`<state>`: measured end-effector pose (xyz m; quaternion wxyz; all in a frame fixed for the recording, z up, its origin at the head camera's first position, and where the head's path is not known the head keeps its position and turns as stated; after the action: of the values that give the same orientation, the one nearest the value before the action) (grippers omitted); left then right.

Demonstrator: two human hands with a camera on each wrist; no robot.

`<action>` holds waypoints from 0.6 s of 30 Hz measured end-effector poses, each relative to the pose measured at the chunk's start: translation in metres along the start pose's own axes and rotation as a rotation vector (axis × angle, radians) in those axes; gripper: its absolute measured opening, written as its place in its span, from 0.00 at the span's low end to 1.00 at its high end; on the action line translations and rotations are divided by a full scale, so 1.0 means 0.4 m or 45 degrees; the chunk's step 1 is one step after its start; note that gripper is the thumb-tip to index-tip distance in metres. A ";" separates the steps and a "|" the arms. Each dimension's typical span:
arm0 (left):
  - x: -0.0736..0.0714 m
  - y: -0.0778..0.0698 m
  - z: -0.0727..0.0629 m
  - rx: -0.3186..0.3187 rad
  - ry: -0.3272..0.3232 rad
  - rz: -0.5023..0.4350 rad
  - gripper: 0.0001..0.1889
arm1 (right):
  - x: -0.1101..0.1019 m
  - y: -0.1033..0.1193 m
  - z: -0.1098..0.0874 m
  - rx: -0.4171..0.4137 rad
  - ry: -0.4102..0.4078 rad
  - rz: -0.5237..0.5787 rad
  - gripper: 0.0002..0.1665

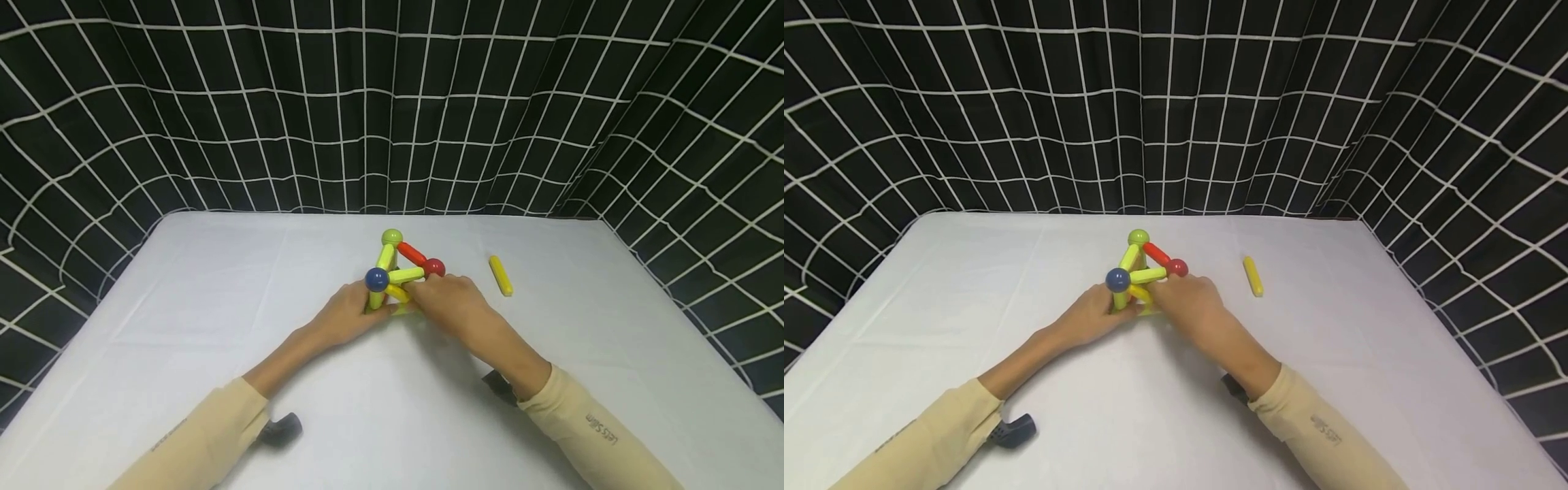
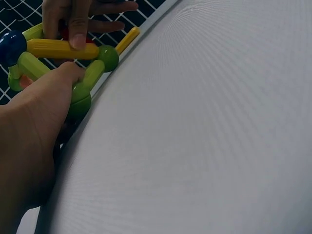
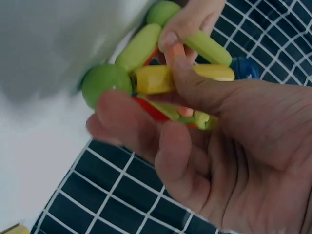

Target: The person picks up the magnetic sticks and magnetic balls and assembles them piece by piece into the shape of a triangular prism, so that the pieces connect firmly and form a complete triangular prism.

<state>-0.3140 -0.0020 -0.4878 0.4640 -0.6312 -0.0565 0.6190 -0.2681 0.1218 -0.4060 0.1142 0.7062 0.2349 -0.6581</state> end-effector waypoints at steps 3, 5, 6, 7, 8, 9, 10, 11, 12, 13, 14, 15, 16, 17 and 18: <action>0.002 0.000 0.002 -0.007 0.007 -0.001 0.14 | 0.007 0.001 0.000 0.035 -0.015 -0.034 0.17; 0.003 -0.001 0.003 -0.004 0.009 0.001 0.14 | 0.013 -0.003 -0.003 0.040 0.025 0.019 0.16; 0.003 -0.001 0.002 -0.006 0.009 0.003 0.15 | 0.018 -0.008 -0.007 0.033 0.088 0.066 0.19; 0.003 -0.001 0.002 -0.013 0.008 0.000 0.15 | 0.026 -0.013 -0.011 0.028 0.183 0.146 0.25; 0.003 0.000 0.001 -0.021 0.004 -0.001 0.16 | 0.036 -0.021 -0.018 0.021 0.293 0.237 0.31; 0.002 0.002 0.000 -0.033 -0.002 -0.010 0.17 | 0.043 -0.030 -0.028 0.014 0.407 0.329 0.37; 0.001 0.004 -0.001 -0.051 -0.009 -0.023 0.18 | 0.048 -0.040 -0.039 0.000 0.515 0.421 0.43; -0.001 0.006 -0.002 -0.063 -0.023 -0.037 0.19 | 0.049 -0.050 -0.050 -0.019 0.606 0.498 0.48; -0.004 0.009 -0.003 -0.076 -0.042 -0.057 0.20 | 0.048 -0.060 -0.060 -0.057 0.671 0.561 0.50; -0.007 0.011 -0.003 -0.090 -0.065 -0.078 0.22 | 0.044 -0.069 -0.069 -0.106 0.713 0.625 0.48; -0.011 0.014 -0.003 -0.102 -0.090 -0.091 0.24 | 0.037 -0.078 -0.076 -0.167 0.730 0.657 0.42; -0.016 0.016 -0.004 -0.110 -0.115 -0.103 0.25 | 0.030 -0.086 -0.081 -0.222 0.738 0.675 0.34; -0.020 0.018 -0.003 -0.113 -0.142 -0.109 0.26 | 0.025 -0.095 -0.085 -0.266 0.738 0.684 0.26; -0.027 0.019 -0.004 -0.119 -0.174 -0.111 0.26 | 0.024 -0.105 -0.087 -0.287 0.731 0.677 0.19; -0.033 0.021 -0.005 -0.128 -0.203 -0.117 0.26 | 0.024 -0.116 -0.086 -0.287 0.716 0.658 0.17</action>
<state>-0.3197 -0.0162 -0.4841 0.4536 -0.5993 -0.1531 0.6416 -0.2602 0.1798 -0.4050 0.2840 0.8776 0.1423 -0.3590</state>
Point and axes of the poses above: each hand's wrist, its own z-axis towards the middle knuckle, its own x-axis out of the palm, y = z × x, the point moved 8 cm from there along z, towards the middle knuckle, and after that the axes turned 1 degree about -x, right-handed, at the moved point
